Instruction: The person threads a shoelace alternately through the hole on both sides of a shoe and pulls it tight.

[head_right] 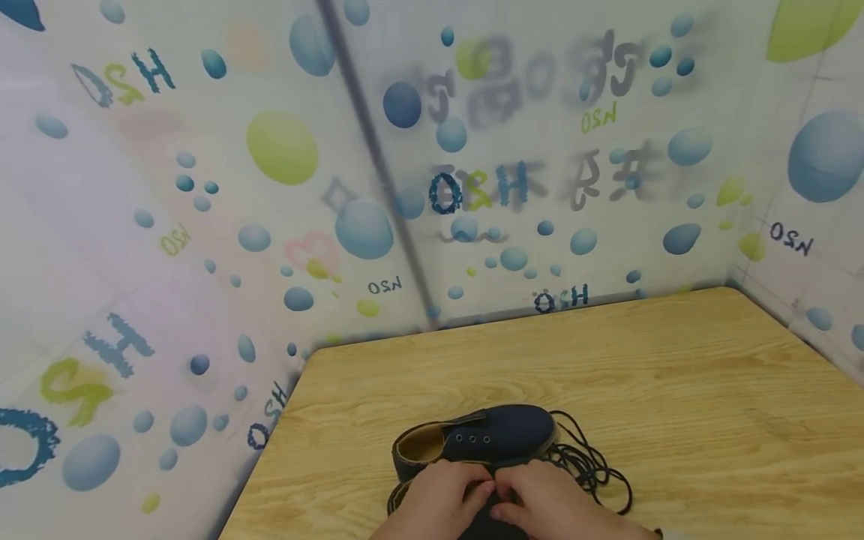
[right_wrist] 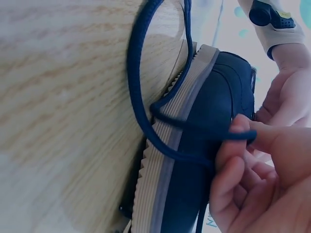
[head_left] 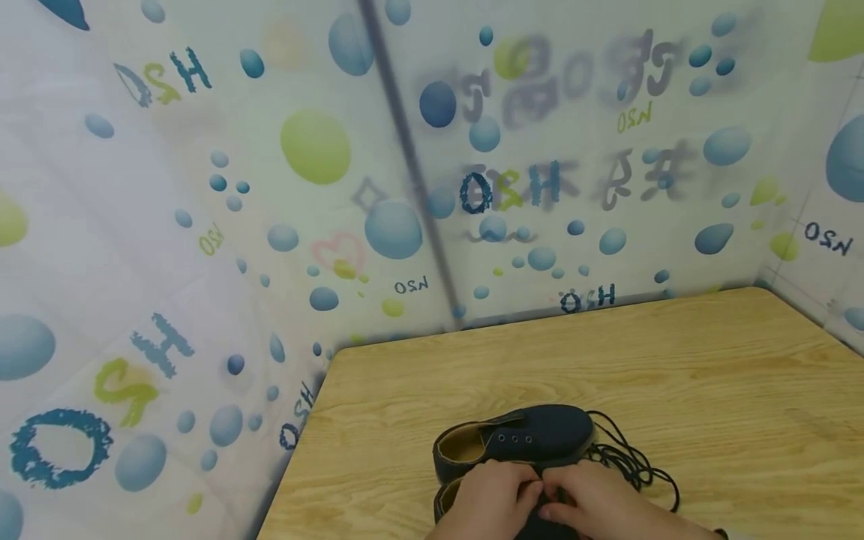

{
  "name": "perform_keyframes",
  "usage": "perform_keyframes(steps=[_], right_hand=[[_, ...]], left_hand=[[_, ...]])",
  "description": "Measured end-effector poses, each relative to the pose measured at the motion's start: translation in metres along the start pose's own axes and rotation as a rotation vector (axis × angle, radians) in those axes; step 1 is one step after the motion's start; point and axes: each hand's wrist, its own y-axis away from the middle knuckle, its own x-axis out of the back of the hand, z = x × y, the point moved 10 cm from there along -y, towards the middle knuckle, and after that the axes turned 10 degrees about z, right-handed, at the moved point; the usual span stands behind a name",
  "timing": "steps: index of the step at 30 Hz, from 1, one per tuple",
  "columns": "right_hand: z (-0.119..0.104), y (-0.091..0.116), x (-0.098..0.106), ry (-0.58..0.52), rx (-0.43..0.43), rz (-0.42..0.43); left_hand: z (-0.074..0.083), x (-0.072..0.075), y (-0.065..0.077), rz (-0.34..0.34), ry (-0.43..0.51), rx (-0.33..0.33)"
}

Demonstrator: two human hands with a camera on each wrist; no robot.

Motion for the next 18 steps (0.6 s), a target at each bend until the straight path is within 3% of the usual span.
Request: perform_keyframes(steps=[4,7,11,18], right_hand=[[-0.004,-0.001,0.004,0.026,0.051,0.045],[-0.007,-0.002,0.008,0.074,0.089,0.082],[-0.01,-0.002,0.01,0.105,0.104,0.099],[-0.012,-0.002,0.012,0.118,0.095,0.099]], left_hand=[[-0.008,-0.011,0.0,-0.121,0.248,0.076],[-0.011,-0.014,0.0,-0.147,0.362,0.092],[-0.012,-0.011,-0.002,-0.098,0.424,0.089],[-0.012,0.004,-0.004,0.061,0.482,0.101]])
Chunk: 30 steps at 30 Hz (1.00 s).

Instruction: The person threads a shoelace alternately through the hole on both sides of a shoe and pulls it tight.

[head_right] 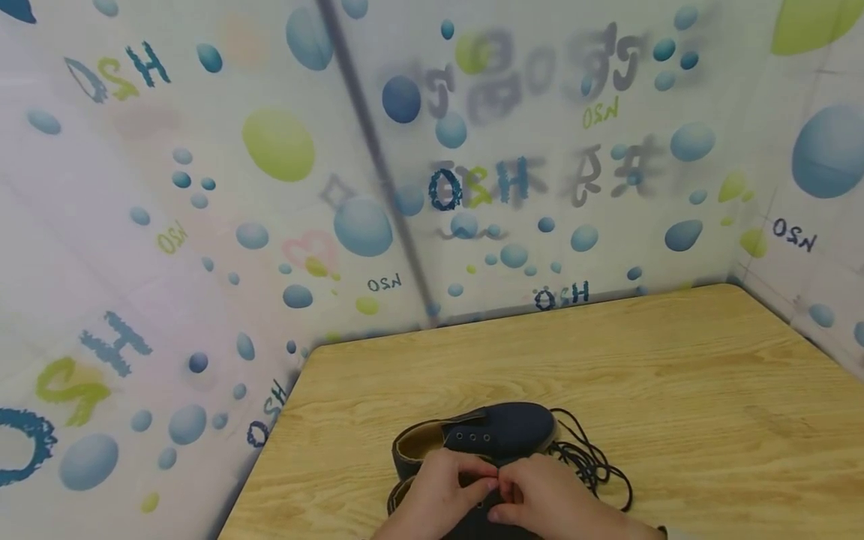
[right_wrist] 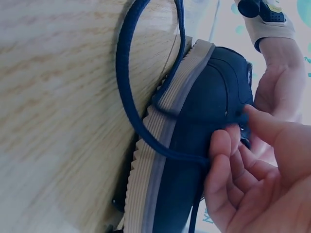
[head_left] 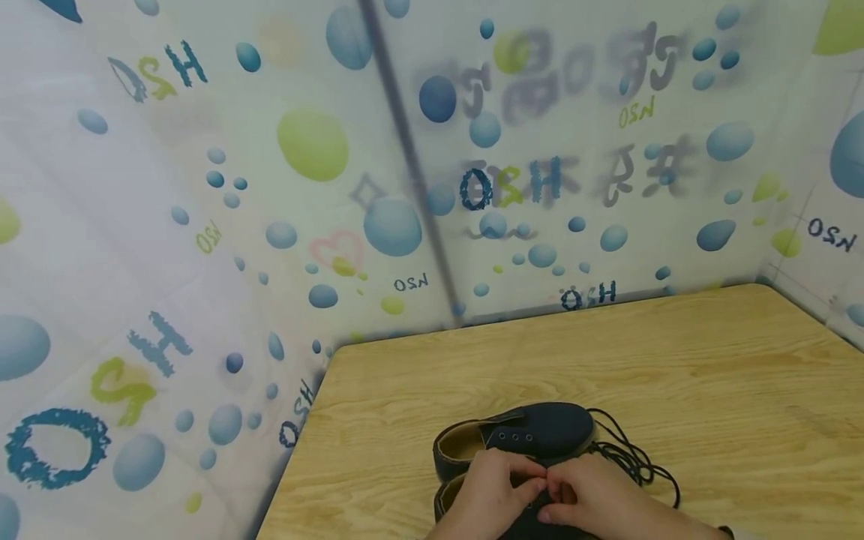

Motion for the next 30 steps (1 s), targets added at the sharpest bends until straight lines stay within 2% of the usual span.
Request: perform_keyframes(steps=[3,7,9,13,14,17,21,25,30], right_hand=[[-0.001,0.0,-0.001,-0.015,0.0,-0.01],[-0.003,-0.001,-0.002,-0.021,0.013,-0.015],[-0.004,-0.002,-0.002,-0.017,0.024,-0.015],[-0.005,-0.002,-0.003,-0.01,0.025,-0.027],[-0.005,-0.003,-0.002,-0.005,0.03,-0.027],[-0.006,-0.003,-0.003,0.008,0.04,-0.03],[-0.006,-0.004,-0.003,0.031,0.051,-0.034],[-0.005,-0.003,-0.004,0.044,0.042,-0.04],[-0.005,-0.003,-0.004,0.052,0.047,-0.035]], left_hand=[[0.008,0.008,0.0,0.084,0.065,-0.031],[0.018,0.02,0.0,0.187,0.215,-0.084],[0.021,0.025,0.001,0.207,0.313,-0.085],[0.021,0.032,0.002,0.187,0.567,-0.015],[0.021,0.036,0.003,0.188,0.616,0.0],[0.028,0.053,0.005,0.238,0.708,-0.012],[0.045,0.089,0.012,0.371,0.746,-0.1],[0.064,0.12,0.023,0.437,0.86,-0.197],[0.089,0.156,0.044,0.457,0.98,-0.431]])
